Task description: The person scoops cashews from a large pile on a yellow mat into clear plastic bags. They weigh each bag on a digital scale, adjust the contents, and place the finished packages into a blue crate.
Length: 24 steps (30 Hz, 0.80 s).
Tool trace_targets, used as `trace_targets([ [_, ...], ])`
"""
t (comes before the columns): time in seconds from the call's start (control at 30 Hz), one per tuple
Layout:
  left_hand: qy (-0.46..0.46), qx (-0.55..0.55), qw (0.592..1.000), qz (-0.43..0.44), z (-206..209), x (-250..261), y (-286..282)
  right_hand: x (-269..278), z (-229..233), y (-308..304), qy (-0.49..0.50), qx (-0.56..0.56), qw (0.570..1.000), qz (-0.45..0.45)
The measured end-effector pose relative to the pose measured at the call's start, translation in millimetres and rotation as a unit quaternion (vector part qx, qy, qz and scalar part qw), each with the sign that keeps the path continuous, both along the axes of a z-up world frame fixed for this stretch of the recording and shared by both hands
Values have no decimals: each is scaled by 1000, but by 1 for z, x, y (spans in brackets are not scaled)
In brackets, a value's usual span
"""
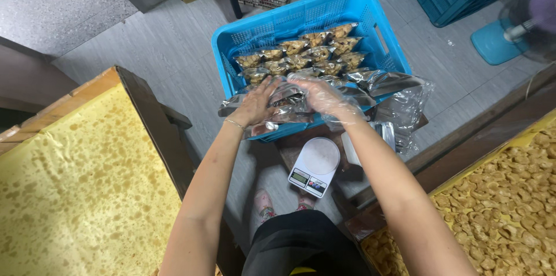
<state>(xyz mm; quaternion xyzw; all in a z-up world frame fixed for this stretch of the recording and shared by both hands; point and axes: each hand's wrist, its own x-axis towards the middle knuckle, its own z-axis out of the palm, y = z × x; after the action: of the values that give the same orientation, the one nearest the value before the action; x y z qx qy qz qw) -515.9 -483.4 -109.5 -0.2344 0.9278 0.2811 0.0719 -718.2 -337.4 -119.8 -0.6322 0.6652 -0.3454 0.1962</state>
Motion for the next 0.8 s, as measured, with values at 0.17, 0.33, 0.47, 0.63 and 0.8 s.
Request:
trace_targets([
  [0.17, 277, -16, 957, 82, 32, 9, 10, -37, 16, 45, -107, -27, 986, -128],
  [0.33, 197, 247, 937, 149, 27, -41, 93, -66, -13, 126, -401, -67, 887, -220],
  [0.47, 135, 71, 988, 30, -90, -97, 172, -79, -70, 197, -464, -76, 823, -318],
  [0.63, 243, 177, 951, 75, -117, -141, 239, -76, -141, 249, -506, -29, 762, -403],
  [0.8, 45, 190, 974, 114, -103, -159, 267, -43, -161, 264, -505, -48, 749, -427],
])
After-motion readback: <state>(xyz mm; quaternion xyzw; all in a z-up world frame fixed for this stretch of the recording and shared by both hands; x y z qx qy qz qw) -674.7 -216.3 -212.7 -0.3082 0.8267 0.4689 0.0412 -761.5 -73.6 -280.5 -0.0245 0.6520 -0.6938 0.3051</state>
